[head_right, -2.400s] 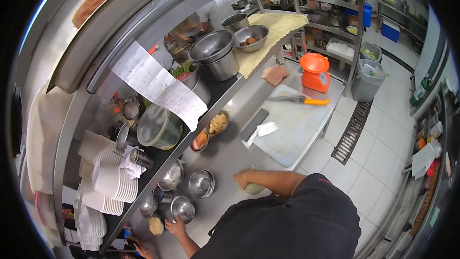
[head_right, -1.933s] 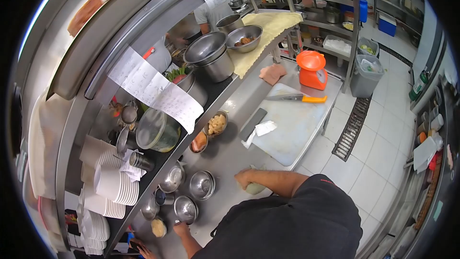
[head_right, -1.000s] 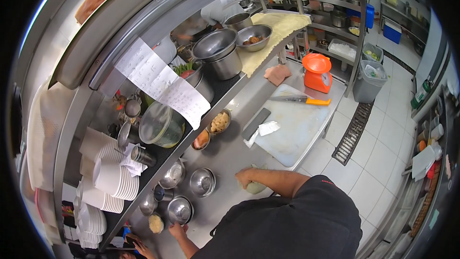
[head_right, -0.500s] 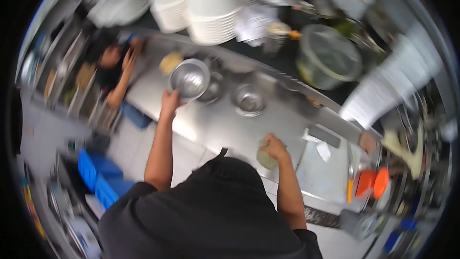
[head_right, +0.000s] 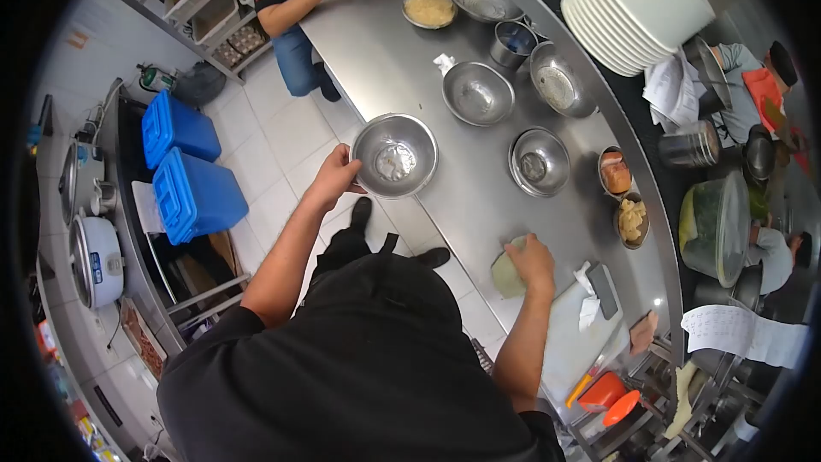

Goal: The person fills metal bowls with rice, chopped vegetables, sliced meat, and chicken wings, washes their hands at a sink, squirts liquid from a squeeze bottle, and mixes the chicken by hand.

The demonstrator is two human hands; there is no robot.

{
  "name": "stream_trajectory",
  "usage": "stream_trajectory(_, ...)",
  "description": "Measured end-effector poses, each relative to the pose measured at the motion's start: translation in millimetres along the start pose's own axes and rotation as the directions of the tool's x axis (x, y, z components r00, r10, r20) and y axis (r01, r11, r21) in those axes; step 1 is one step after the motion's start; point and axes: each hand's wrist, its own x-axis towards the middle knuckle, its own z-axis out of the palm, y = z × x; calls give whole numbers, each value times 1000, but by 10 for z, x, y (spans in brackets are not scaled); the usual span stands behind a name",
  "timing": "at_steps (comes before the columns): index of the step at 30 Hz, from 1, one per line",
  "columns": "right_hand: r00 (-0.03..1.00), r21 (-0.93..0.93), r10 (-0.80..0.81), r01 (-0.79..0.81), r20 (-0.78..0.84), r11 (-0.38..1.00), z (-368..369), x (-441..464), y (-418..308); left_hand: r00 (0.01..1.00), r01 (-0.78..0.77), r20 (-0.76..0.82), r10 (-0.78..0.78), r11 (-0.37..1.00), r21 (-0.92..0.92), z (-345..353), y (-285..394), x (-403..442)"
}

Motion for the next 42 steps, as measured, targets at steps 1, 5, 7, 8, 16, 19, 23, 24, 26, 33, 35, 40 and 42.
stream_trajectory(1,997,-68,-44,40,-64,997,-69,-60,-218,1000,13,18,-13,1000,-3,-47,-28,13)
stream_trajectory(5,996,65,-66,70,-55,995,-92,-68,-1204,995,-43,85,47,998,-41,-336,-103,237)
stream_trajectory(7,980,97,-170,180,-102,979,71,-52,-1690,989,-77,123,81,996,-39,-550,-58,314)
stream_trajectory(8,991,254,-115,128,-64,959,135,-24,-2005,986,-87,141,91,996,-31,-689,-26,371)
stream_trajectory(16,968,762,-151,-56,199,645,1214,356,-4042,986,-62,161,46,994,93,-2070,-425,455)
stream_trajectory(19,959,498,-192,63,210,865,1592,580,-4317,964,229,168,-207,966,-121,-2407,-776,450)
stream_trajectory(23,755,8,-620,636,-216,772,2109,816,-4718,960,275,74,-268,956,-101,-2559,-1469,620)
stream_trajectory(24,715,41,-675,692,-183,721,2287,893,-4785,973,230,40,-228,972,-52,-2571,-1689,698)
stream_trajectory(26,635,161,-759,771,-144,616,2763,1068,-4940,992,120,37,-123,990,73,-2592,-1737,765)
stream_trajectory(33,437,202,-607,676,664,708,4079,1487,-4507,987,49,-150,51,803,594,-2665,-2600,1326)
stream_trajectory(35,345,-129,-256,786,903,605,4152,1587,-4278,984,114,-179,24,687,718,-2727,-2650,1485)
stream_trajectory(40,880,372,-452,374,146,849,3071,2366,-4555,865,210,-485,125,789,578,-3040,-2923,2135)
stream_trajectory(42,940,303,-325,341,-103,890,2876,3152,-4556,858,151,-496,130,860,488,-3056,-2957,2341)
